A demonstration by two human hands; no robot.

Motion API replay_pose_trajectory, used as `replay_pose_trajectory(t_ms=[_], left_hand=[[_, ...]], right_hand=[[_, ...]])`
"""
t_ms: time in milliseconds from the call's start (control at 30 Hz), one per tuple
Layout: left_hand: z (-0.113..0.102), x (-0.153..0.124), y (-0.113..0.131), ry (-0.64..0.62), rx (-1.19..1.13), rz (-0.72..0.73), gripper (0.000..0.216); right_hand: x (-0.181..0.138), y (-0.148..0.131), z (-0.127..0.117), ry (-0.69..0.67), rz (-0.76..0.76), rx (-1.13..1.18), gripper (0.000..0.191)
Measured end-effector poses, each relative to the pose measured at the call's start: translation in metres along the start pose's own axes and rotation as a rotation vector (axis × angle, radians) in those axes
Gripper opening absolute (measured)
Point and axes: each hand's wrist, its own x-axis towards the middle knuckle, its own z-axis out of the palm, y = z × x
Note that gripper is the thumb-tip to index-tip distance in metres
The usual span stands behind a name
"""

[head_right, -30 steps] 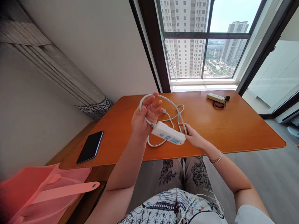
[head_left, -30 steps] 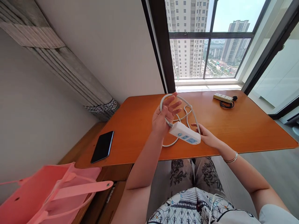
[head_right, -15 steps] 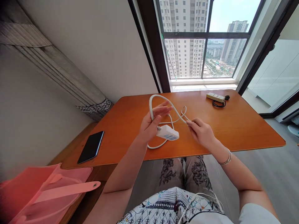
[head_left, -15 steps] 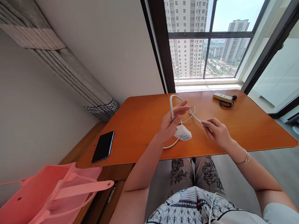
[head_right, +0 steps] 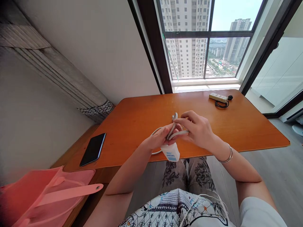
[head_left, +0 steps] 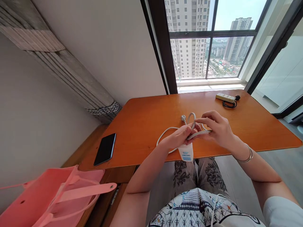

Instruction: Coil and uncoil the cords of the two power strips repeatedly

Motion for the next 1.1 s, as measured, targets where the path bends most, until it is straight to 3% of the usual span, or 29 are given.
replay_pose_trajectory(t_ms=[100,233,400,500,633,733,933,1100], left_hand=[[0.003,-0.004,0.003,-0.096,-0.066,-0.083,0.052],[0.006,-0.006,0.005,-0.162,-0.169,-0.126,0.049],[0.007,-0.007,0.004,-0.199,-0.362,-0.164,0.051],[0.002,-0.008,0.001,-0.191,-0.509,-0.092,0.060],[-0.006,-0.008,-0.003,-0.006,-0.656,0.050,0.063],[-0.008,-0.008,-0.004,0.078,-0.716,0.074,0.061],[-0.005,-0.016,-0.002,0.121,-0.773,0.060,0.060],[-0.009,-0.023,0.001,0.316,-0.785,0.130,0.059]], right_hand=[[0.007,0.008,-0.002,-0.117,0.069,0.188,0.045],[0.013,0.014,-0.008,-0.354,0.180,0.436,0.037],[0.015,0.020,-0.010,-0.440,0.392,0.740,0.033],[0.011,0.028,-0.001,-0.392,0.535,1.008,0.031],[-0.001,0.039,0.016,-0.337,0.679,1.252,0.036],[-0.008,0.040,0.027,-0.343,0.752,1.375,0.042],[-0.022,0.040,0.034,-0.300,0.808,1.247,0.043],[-0.046,0.062,0.045,-0.115,0.848,1.126,0.043]])
